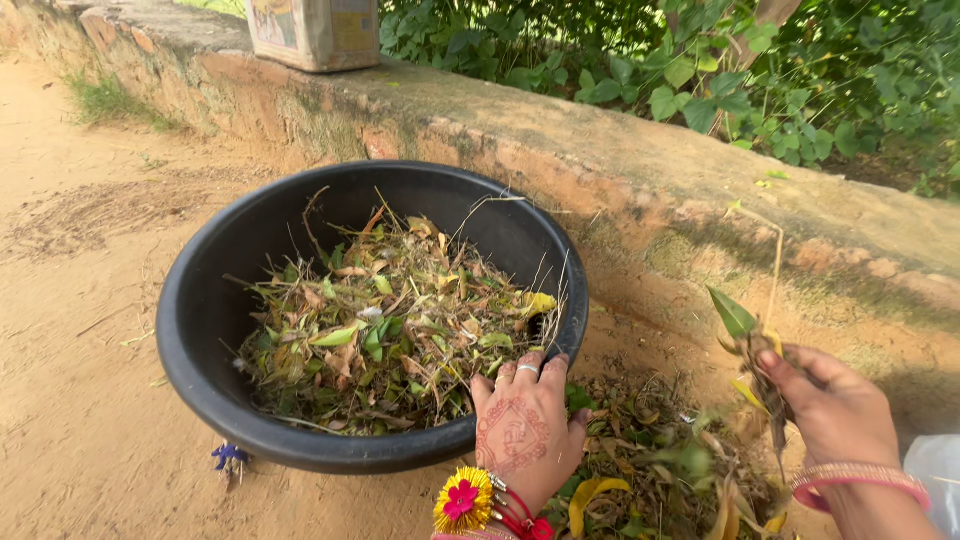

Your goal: The person sorts through a pile of leaves, twigs, and garden debris on the ground by hand, picking up individual pieces and placing them into a black plastic tub.

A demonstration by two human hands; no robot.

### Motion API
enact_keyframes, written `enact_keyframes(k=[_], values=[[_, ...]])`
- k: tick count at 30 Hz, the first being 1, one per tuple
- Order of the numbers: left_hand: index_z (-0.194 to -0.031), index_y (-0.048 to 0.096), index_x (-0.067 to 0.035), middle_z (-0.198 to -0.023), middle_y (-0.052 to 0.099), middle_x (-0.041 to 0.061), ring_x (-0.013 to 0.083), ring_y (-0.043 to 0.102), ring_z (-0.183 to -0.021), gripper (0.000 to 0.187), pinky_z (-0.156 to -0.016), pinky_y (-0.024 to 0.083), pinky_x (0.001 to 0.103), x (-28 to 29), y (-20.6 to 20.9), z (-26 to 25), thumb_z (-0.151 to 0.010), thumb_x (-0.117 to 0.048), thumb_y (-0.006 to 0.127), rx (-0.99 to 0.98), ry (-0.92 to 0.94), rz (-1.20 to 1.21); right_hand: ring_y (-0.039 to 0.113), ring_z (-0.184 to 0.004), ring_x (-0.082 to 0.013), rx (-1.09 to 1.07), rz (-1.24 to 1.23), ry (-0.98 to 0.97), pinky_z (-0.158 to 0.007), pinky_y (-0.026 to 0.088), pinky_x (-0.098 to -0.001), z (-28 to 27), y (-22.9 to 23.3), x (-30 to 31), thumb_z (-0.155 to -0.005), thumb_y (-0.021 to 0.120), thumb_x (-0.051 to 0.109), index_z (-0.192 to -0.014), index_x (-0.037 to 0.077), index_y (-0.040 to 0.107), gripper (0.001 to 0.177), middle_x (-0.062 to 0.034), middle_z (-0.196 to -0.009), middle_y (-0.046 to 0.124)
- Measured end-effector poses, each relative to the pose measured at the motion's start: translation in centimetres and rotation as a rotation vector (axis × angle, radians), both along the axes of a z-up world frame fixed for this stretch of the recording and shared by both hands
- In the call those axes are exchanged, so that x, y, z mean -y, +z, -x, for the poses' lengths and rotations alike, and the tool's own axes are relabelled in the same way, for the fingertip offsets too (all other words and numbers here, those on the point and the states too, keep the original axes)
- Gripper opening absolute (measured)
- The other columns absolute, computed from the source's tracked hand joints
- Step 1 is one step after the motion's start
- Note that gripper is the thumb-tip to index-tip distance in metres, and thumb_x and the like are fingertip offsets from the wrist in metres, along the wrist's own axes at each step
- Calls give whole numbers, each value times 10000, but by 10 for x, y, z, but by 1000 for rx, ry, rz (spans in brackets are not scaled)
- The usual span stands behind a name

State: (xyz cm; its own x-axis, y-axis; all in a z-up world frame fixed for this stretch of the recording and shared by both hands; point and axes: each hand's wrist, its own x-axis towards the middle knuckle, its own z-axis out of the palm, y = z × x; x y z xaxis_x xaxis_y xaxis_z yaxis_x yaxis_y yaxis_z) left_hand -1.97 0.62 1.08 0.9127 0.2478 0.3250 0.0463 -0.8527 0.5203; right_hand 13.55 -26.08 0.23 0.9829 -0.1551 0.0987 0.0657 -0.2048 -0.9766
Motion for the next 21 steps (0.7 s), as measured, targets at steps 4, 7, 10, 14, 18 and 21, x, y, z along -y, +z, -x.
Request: enact_keyframes(k=[4,7,10,14,18,21], values=[[-1366,590,-71,-1379,588,141,335,527,-1231,651,-985,323,556,-1,4,0,-794,-312,786,0,0,51,619,-783,-102,42,-24,99,-644,473,-261,-5,37,-36,-957,732,165,-1169,18,752,258,-38,-943,736],[-1357,606,-112,-1396,590,126,329,514,-1243,660,-991,316,548,-3,8,-2,-767,-330,805,88,54,163,657,-803,-95,-10,-49,117,-709,526,-254,-5,66,-74,-936,718,186,-1206,48,724,303,-23,-964,739],[-1301,613,-119,-1363,594,114,313,518,-1272,574,-1020,341,513,-8,12,0,-797,-333,786,114,83,294,617,-798,-94,45,40,171,-686,496,-274,-6,95,-113,-947,729,232,-1211,75,755,309,-21,-988,735],[-1386,594,-121,-1369,580,149,340,513,-1284,657,-1024,348,511,-18,19,-3,-794,-314,801,163,105,418,607,-824,-33,143,3,286,-661,452,-265,-21,136,-169,-942,721,257,-1180,122,742,275,48,-994,718],[-1395,537,-77,-1321,624,181,353,611,-1205,685,-1003,477,428,-28,16,-5,-807,-301,806,238,122,617,539,-710,-30,218,-199,437,-573,405,-230,-34,173,-231,-938,749,259,-1097,132,735,204,77,-916,689],[-1474,469,-99,-1331,614,165,297,634,-1176,782,-971,511,388,-37,17,-11,-796,-269,820,221,194,785,499,-641,-51,227,-278,483,-530,402,-227,-34,193,-275,-920,773,248,-1074,134,743,194,76,-856,673]])
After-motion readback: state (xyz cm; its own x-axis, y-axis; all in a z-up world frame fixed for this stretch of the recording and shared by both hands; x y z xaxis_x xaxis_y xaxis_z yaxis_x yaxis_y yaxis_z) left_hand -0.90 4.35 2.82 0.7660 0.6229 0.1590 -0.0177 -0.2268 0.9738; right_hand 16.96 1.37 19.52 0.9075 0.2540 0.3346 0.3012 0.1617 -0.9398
